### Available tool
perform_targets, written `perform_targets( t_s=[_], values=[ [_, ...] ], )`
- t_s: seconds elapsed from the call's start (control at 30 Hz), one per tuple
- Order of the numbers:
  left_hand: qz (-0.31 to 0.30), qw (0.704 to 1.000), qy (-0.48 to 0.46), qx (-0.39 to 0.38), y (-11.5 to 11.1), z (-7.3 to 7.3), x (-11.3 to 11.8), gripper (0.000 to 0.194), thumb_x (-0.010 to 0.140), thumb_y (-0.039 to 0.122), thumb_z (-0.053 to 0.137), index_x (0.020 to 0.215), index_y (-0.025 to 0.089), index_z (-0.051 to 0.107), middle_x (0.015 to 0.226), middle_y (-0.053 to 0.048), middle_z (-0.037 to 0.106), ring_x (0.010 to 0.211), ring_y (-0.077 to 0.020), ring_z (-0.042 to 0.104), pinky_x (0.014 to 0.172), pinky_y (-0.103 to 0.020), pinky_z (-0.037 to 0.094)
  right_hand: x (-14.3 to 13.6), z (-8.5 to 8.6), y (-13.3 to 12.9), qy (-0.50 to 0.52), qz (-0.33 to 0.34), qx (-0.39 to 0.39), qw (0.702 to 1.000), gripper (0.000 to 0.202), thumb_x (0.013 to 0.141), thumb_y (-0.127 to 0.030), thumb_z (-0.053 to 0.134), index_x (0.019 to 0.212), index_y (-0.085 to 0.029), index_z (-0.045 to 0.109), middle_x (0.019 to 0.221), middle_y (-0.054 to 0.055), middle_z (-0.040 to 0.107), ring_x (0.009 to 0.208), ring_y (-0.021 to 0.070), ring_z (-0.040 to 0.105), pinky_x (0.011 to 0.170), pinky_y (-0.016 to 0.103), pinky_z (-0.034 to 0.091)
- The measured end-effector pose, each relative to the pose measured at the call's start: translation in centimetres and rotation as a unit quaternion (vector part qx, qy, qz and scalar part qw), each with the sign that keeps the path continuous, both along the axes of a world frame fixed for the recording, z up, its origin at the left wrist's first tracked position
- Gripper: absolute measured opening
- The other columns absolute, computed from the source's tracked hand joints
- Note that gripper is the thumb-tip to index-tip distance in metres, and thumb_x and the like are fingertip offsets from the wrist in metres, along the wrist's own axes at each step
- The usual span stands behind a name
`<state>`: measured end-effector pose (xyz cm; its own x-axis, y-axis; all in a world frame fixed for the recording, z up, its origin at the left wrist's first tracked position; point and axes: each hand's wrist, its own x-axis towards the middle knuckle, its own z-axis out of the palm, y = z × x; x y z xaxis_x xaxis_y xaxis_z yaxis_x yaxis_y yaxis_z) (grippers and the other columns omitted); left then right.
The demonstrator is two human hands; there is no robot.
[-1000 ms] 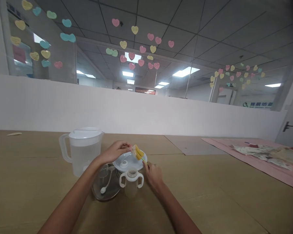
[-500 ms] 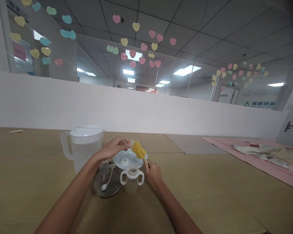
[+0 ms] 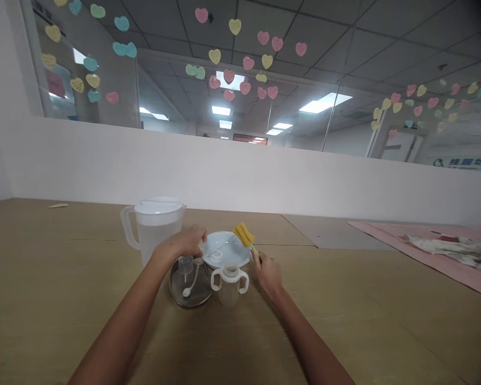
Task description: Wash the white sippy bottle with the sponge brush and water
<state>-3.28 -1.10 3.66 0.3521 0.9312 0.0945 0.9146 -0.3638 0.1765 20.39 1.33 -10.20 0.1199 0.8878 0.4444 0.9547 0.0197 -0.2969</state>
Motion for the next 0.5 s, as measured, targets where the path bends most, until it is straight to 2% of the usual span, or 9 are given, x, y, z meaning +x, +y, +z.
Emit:
perform_targets(
  t_s=[0.13, 0.23, 0.33, 0.5],
  values=[
    [0.040, 0.987, 0.060, -0.147, 1.6, -2.2, 0.7, 0.033, 0.047, 0.021, 0.067, 0.075, 0.018, 0.051, 0.068, -0.001, 0.061, 0.065, -0.0194, 0.058, 0.055, -0.025, 0.043, 0.0, -0.1, 0.0, -0.003, 0.006, -0.004, 1.000, 0.053, 0.091, -0.047, 0.021, 0.084, -0.017, 0.064, 0.075, 0.010, 0.067, 0.066, 0.0164, 0.060, 0.053, 0.023, 0.027],
    [0.056, 0.975, 0.066, -0.204, 2.0, -3.5, 1.7, 0.029, 0.045, 0.019, 0.068, 0.067, 0.018, 0.048, 0.047, 0.002, 0.056, 0.050, -0.0190, 0.057, 0.049, -0.026, 0.043, 0.1, 0.0, -0.1, 0.001, 0.001, -0.009, 1.000, 0.054, 0.091, -0.048, 0.021, 0.083, -0.017, 0.064, 0.075, 0.010, 0.067, 0.066, 0.0161, 0.060, 0.053, 0.023, 0.027],
    [0.062, 0.970, 0.066, -0.225, 2.0, -4.3, 2.4, 0.027, 0.046, 0.016, 0.068, 0.062, 0.018, 0.047, 0.039, 0.003, 0.053, 0.047, -0.0200, 0.058, 0.050, -0.028, 0.045, 0.2, 0.0, -0.1, 0.002, -0.003, -0.009, 1.000, 0.053, 0.091, -0.048, 0.021, 0.082, -0.017, 0.063, 0.074, 0.009, 0.067, 0.065, 0.0161, 0.061, 0.052, 0.024, 0.026],
    [0.066, 0.972, 0.052, -0.221, 2.2, -5.0, 2.5, 0.021, 0.044, 0.012, 0.067, 0.055, 0.017, 0.049, 0.040, -0.003, 0.057, 0.047, -0.0245, 0.059, 0.052, -0.034, 0.046, 0.3, 0.0, -0.1, -0.003, -0.002, 0.001, 1.000, 0.052, 0.091, -0.048, 0.022, 0.080, -0.017, 0.063, 0.073, 0.010, 0.067, 0.065, 0.0168, 0.061, 0.051, 0.025, 0.024]
  ],
)
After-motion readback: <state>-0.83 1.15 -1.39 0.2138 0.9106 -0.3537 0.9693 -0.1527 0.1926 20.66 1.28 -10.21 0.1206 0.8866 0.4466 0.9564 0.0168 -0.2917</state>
